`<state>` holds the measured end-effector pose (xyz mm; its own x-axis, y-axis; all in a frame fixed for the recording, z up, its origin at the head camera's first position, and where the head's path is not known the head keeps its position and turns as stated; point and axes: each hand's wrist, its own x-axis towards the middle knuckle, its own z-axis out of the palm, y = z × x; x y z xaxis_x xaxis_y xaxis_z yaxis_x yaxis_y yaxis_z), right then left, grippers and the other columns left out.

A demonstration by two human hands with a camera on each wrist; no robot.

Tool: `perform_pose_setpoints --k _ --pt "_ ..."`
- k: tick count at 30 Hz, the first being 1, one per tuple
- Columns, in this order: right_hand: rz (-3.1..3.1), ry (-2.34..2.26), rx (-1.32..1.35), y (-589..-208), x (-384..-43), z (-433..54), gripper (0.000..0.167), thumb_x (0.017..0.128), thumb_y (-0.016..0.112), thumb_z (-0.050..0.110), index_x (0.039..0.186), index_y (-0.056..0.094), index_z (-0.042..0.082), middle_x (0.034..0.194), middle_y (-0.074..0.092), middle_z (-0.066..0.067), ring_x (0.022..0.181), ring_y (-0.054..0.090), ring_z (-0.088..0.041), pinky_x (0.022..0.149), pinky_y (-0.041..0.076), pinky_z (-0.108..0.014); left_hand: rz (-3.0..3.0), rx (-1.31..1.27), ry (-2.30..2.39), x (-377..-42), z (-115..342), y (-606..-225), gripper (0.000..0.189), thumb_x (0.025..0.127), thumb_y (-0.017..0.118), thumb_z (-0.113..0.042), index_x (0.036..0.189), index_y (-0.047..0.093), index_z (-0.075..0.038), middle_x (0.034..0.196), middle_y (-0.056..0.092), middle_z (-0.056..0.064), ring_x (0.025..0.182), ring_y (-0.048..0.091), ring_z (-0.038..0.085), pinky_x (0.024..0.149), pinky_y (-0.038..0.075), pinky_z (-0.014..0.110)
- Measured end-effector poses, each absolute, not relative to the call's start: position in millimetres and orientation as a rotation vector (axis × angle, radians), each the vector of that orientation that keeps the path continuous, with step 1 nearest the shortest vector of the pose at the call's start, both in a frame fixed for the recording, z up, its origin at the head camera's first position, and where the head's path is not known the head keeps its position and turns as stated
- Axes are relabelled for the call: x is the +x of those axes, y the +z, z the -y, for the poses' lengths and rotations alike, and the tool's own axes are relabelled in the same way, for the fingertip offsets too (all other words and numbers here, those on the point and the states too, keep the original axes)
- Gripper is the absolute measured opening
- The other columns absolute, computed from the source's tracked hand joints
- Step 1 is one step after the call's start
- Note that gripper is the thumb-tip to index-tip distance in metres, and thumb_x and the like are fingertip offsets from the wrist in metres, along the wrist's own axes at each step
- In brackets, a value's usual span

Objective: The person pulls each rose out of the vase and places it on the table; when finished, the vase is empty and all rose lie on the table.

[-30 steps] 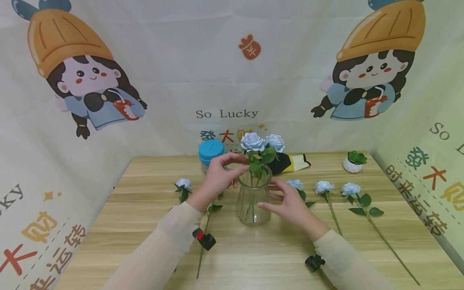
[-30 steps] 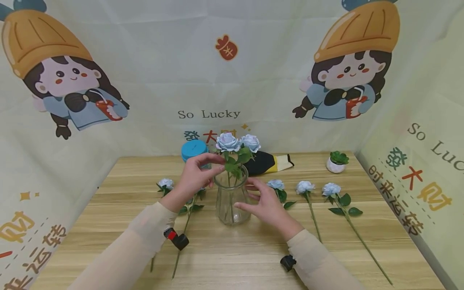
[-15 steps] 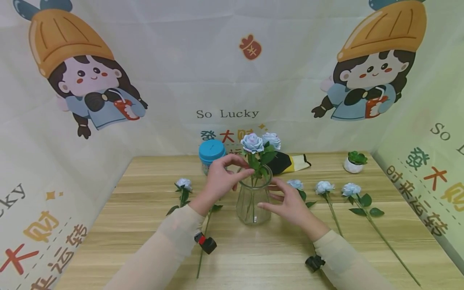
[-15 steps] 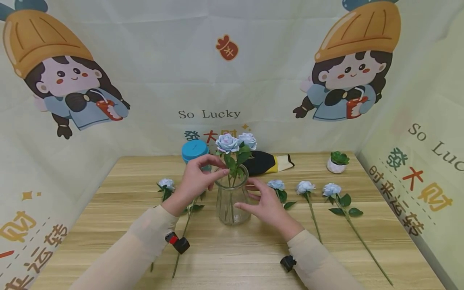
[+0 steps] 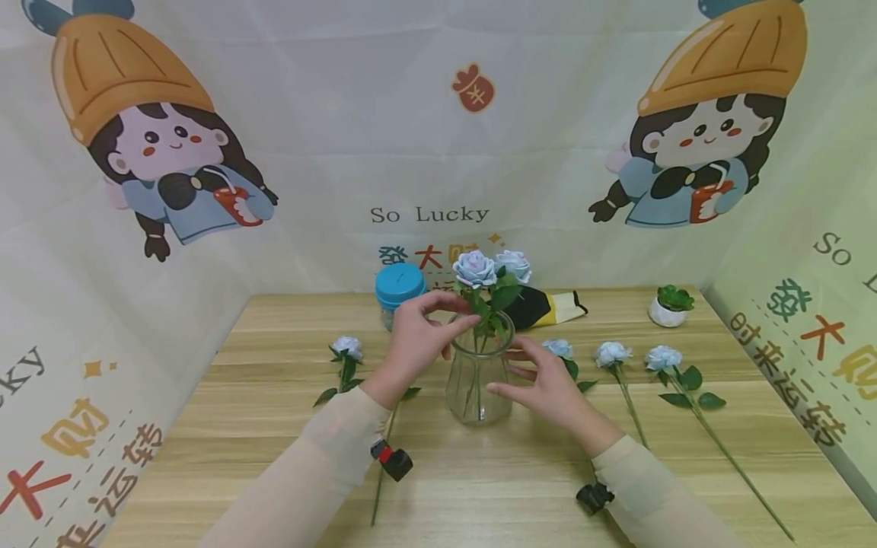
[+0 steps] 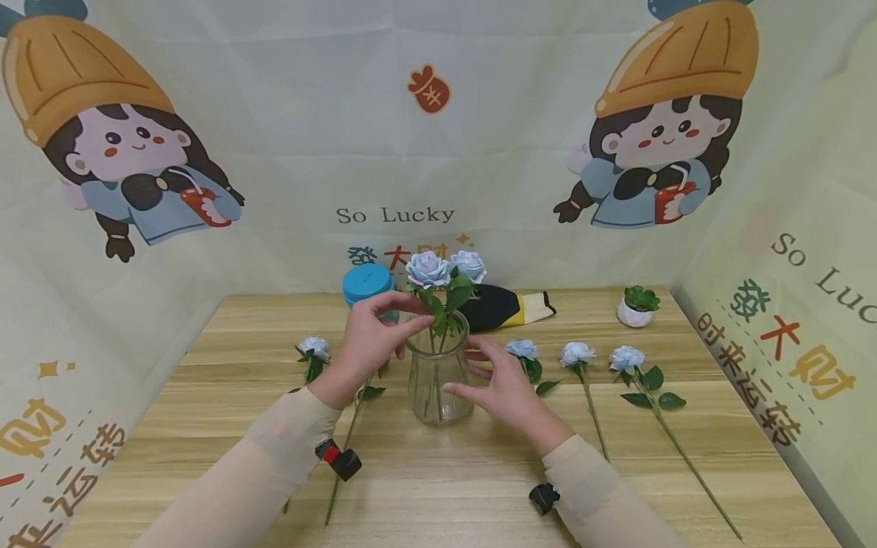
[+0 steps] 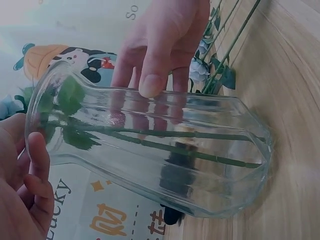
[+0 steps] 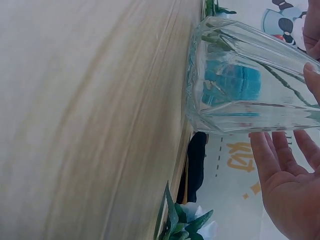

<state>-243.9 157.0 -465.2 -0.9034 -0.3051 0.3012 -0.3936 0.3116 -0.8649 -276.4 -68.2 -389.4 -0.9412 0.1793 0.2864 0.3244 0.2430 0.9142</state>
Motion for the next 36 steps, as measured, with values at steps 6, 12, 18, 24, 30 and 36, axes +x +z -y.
perform_pose_setpoints --k 6,12,18,24,30,36 --pt "2.482 1.682 0.651 -464.8 -243.6 -156.8 0.073 0.083 0.088 0.015 0.145 0.052 0.0 0.145 0.057 -0.023 0.13 0.06 -0.039 0.102 0.057 -0.037 2.353 -0.541 -1.833 -277.1 68.7 -392.2 0.014 0.091 0.081 -0.021 0.104 0.078 -0.016 0.105 0.077 0.001 0.04 0.051 0.02 0.04 0.05 0.036" --pt "2.486 1.678 0.645 -465.9 -244.1 -157.6 0.071 0.084 0.087 0.015 0.145 0.052 0.003 0.145 0.058 -0.019 0.131 0.06 -0.037 0.102 0.057 -0.035 2.316 -0.571 -1.892 -276.8 68.3 -393.0 0.012 0.092 0.079 -0.018 0.102 0.078 -0.011 0.106 0.076 0.006 0.039 0.05 0.016 0.039 0.047 0.028" --pt "2.486 1.673 0.642 -466.3 -243.9 -157.6 0.07 0.084 0.087 0.016 0.145 0.054 0.007 0.144 0.059 -0.014 0.131 0.061 -0.035 0.102 0.057 -0.033 2.284 -0.559 -1.92 -276.7 68.6 -392.6 0.012 0.093 0.078 -0.016 0.103 0.076 -0.01 0.108 0.074 0.006 0.039 0.048 0.013 0.039 0.046 0.028" --pt "2.483 1.677 0.646 -467.0 -244.2 -157.4 0.07 0.084 0.088 0.015 0.145 0.054 0.007 0.144 0.059 -0.014 0.131 0.06 -0.035 0.102 0.057 -0.033 2.208 -0.55 -1.94 -276.8 71.2 -385.8 0.012 0.094 0.077 -0.016 0.103 0.076 -0.009 0.109 0.073 0.007 0.037 0.047 0.014 0.038 0.044 0.03" --pt "2.476 1.68 0.65 -467.9 -244.9 -157.1 0.07 0.084 0.087 0.014 0.145 0.054 0.006 0.145 0.058 -0.018 0.131 0.06 -0.037 0.102 0.057 -0.034 2.251 -0.529 -1.986 -275.5 74.3 -374.3 0.012 0.095 0.076 -0.018 0.104 0.073 -0.01 0.107 0.077 0.008 0.039 0.05 0.013 0.039 0.044 0.025" --pt "2.465 1.692 0.65 -467.3 -245.5 -156.9 0.07 0.083 0.088 0.014 0.144 0.054 0.006 0.144 0.059 -0.016 0.131 0.06 -0.036 0.102 0.057 -0.034 2.267 -0.55 -2.022 -274.8 75.9 -367.0 0.013 0.097 0.074 -0.015 0.105 0.07 -0.007 0.11 0.078 0.01 0.039 0.05 0.013 0.041 0.045 0.025"
